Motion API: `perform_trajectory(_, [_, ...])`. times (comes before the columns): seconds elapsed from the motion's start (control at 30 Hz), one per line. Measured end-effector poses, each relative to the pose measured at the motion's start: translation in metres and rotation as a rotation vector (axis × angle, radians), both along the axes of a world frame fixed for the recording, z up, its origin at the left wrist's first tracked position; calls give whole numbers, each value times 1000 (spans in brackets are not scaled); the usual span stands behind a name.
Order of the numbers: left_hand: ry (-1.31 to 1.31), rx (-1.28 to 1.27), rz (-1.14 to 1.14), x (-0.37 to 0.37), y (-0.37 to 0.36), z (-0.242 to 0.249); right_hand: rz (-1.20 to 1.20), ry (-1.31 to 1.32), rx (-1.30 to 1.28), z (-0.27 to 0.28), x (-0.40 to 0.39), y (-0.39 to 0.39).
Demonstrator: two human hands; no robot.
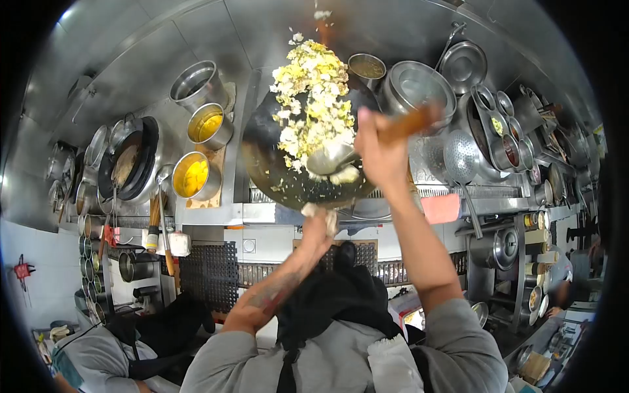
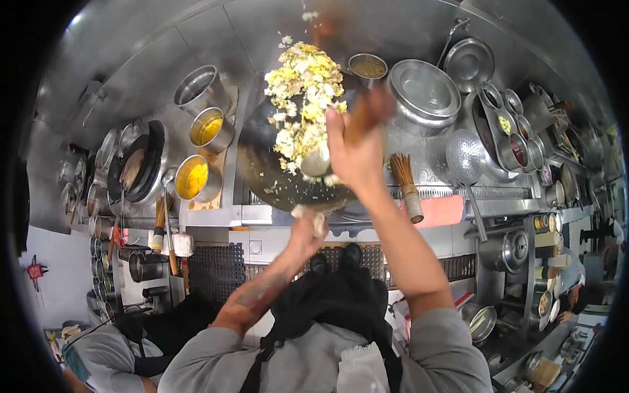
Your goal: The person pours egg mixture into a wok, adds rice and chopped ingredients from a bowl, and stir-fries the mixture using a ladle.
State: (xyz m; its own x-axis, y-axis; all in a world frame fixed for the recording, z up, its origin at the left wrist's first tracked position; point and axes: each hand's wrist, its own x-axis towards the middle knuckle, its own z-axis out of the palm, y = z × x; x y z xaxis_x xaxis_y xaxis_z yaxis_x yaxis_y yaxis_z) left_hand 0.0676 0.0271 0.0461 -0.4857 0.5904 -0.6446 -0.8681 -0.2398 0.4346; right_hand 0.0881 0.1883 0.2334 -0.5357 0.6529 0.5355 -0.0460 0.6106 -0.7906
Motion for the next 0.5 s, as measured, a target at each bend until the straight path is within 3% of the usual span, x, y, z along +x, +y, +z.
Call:
perform_trajectory(0.07, [-17,-11,-74,-32,23,44,51,136,-335,58,-17,1])
perform_trajectory(0.1, [15,-4,-20,-46,44,60,20,171,-371,57,-32,9])
perform_trajectory(0.13, [-4,18,-3,-61,64,48,-14,205,-408,47,-46,17])
perform_trajectory(0.17, [69,69,-81,-68,67,6,-143,275,-234,12,-61,25])
perform_trajectory(0.23, [147,124,-180,-67,66,-43,-103,251,-151,-59,-50,16])
perform_trajectory(0.3, [177,73,-56,-33,36,-63,-21,267,-216,-79,-10,-20])
perform_trajectory(0.33, [180,74,-62,-19,19,-49,26,204,-194,-53,9,-35])
perform_trajectory(0.4, [78,-44,-98,4,-3,1,-102,-27,75,-4,12,-32])
perform_trajectory(0.43, [29,68,-104,-14,1,-6,-87,-42,-56,23,8,-26])
perform_trajectory(0.47, [-75,18,0,-25,17,51,-70,-55,-183,44,-3,-14])
perform_trajectory(0.5, [-105,62,-17,-50,36,70,-84,-12,-226,52,-17,-2])
